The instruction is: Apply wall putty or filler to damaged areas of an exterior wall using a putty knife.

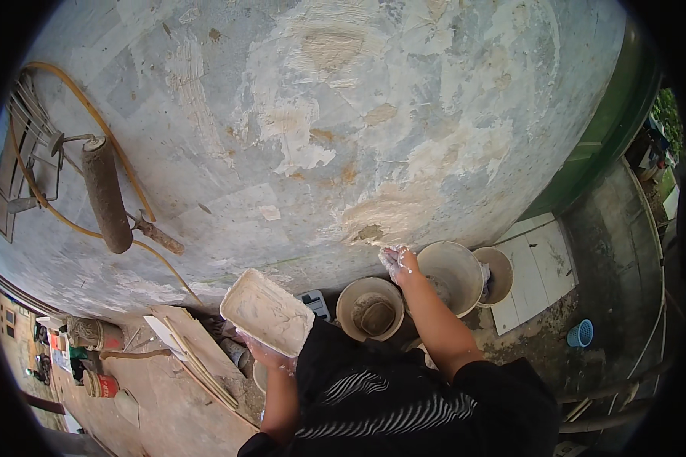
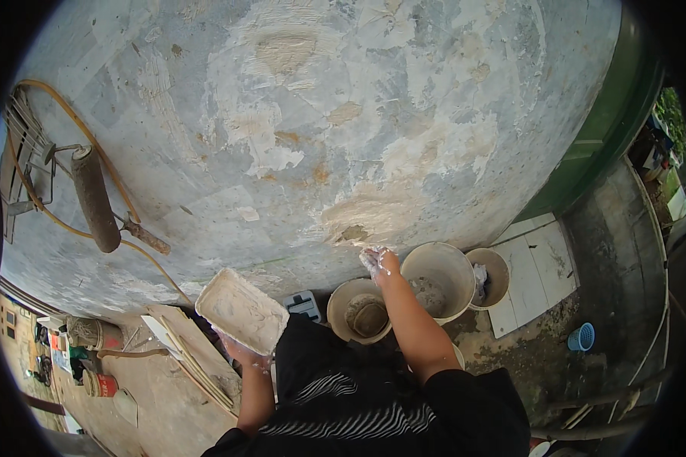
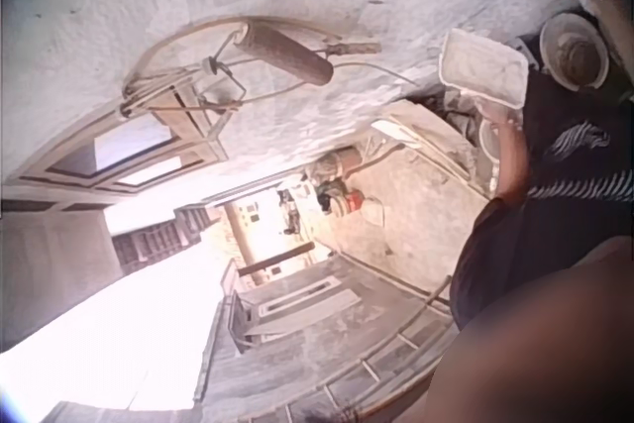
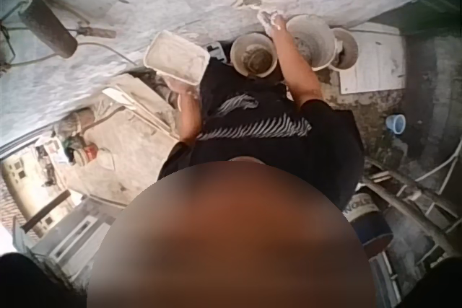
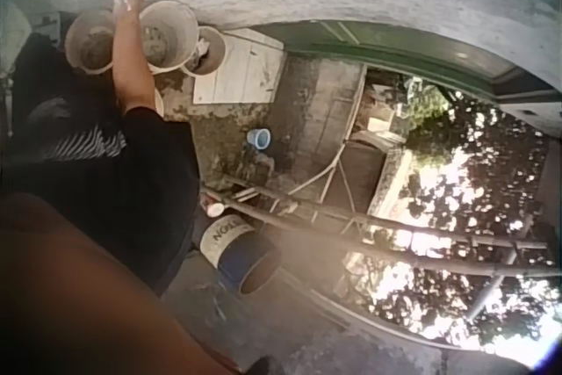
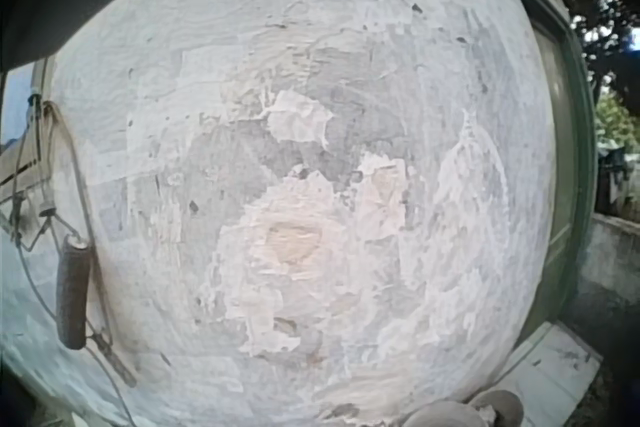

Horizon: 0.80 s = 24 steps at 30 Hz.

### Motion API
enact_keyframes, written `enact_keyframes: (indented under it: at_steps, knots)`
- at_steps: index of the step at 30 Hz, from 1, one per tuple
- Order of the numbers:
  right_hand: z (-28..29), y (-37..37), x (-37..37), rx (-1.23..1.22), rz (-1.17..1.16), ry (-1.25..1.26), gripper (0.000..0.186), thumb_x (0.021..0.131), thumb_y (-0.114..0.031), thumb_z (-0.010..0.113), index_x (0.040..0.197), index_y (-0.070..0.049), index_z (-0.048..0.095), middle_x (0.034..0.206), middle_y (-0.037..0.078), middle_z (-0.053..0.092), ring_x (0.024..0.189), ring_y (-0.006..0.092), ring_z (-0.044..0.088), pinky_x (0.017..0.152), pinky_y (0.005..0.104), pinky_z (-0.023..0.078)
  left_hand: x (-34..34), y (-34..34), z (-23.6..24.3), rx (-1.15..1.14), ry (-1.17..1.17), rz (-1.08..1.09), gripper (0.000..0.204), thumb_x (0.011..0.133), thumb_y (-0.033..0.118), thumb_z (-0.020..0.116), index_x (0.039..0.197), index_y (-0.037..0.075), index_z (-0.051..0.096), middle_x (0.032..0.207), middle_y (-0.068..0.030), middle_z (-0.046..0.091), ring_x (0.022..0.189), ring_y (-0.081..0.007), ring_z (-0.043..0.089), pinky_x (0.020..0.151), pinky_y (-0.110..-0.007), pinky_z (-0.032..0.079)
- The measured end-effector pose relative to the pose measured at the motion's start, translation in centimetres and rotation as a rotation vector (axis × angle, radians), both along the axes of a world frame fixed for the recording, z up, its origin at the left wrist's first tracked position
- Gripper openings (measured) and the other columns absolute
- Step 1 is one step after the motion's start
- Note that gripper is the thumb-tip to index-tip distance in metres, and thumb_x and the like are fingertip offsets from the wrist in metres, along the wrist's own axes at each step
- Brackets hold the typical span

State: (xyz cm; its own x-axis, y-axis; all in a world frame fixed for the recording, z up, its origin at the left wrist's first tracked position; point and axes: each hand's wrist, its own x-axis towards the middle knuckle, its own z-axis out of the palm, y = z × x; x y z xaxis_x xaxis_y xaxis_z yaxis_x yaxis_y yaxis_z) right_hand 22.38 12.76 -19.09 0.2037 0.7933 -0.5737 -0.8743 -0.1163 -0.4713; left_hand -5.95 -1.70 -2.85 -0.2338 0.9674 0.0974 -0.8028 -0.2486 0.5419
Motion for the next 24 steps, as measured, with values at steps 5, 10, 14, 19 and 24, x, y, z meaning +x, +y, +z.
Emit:
enact_keyframes:
  at_steps: [5,10,14,19,24]
  knots:
    - [-1.8,3.0,0.0,-0.007,0.013,0.046,0.029,0.089,-0.017,0.036,0.099,0.008,0.044,0.1,0.023,0.051,0.092,0.0337,0.052,0.085,0.0436,0.045,-1.5,0.1,-1.7,0.015,0.206,0.028,0.065,0.085,0.059,0.018,0.135,0.017,0.019,0.137,-0.0077,0.025,0.121,-0.0332,0.032,0.096,-0.049,0.032]
    - [0.1,7.0,0.9,-0.009,-0.086,0.172,0.026,0.088,-0.015,0.038,0.095,0.008,0.048,0.095,0.023,0.054,0.088,0.0333,0.054,0.084,0.0415,0.047,-0.9,-0.1,-0.8,-0.07,-0.018,0.035,0.06,0.087,0.053,0.021,0.133,0.014,0.025,0.134,-0.0084,0.031,0.117,-0.0324,0.038,0.094,-0.047,0.035]
    - [2.0,5.9,0.6,0.019,-0.103,0.183,0.025,0.087,-0.012,0.038,0.095,0.009,0.048,0.096,0.023,0.054,0.089,0.0322,0.054,0.085,0.0399,0.047,-1.0,-0.3,-0.6,-0.083,-0.05,0.033,0.06,0.087,0.053,0.021,0.133,0.015,0.025,0.134,-0.0084,0.031,0.117,-0.0323,0.038,0.094,-0.047,0.035]
    - [4.2,4.4,1.6,0.113,-0.178,0.225,0.026,0.088,-0.012,0.036,0.097,0.01,0.045,0.099,0.023,0.051,0.092,0.0313,0.053,0.087,0.0402,0.046,-1.6,-0.2,-1.7,-0.061,0.069,0.058,0.066,0.086,0.058,0.018,0.135,0.015,0.019,0.137,-0.0101,0.026,0.119,-0.034,0.035,0.095,-0.05,0.034]
    - [4.2,2.2,1.8,0.186,-0.233,0.204,0.025,0.089,-0.012,0.033,0.098,0.01,0.041,0.097,0.024,0.05,0.092,0.0326,0.051,0.09,0.0424,0.042,-1.5,-0.5,-1.6,-0.076,0.006,0.039,0.064,0.087,0.056,0.017,0.135,0.015,0.02,0.136,-0.0099,0.026,0.119,-0.0335,0.035,0.095,-0.049,0.034]
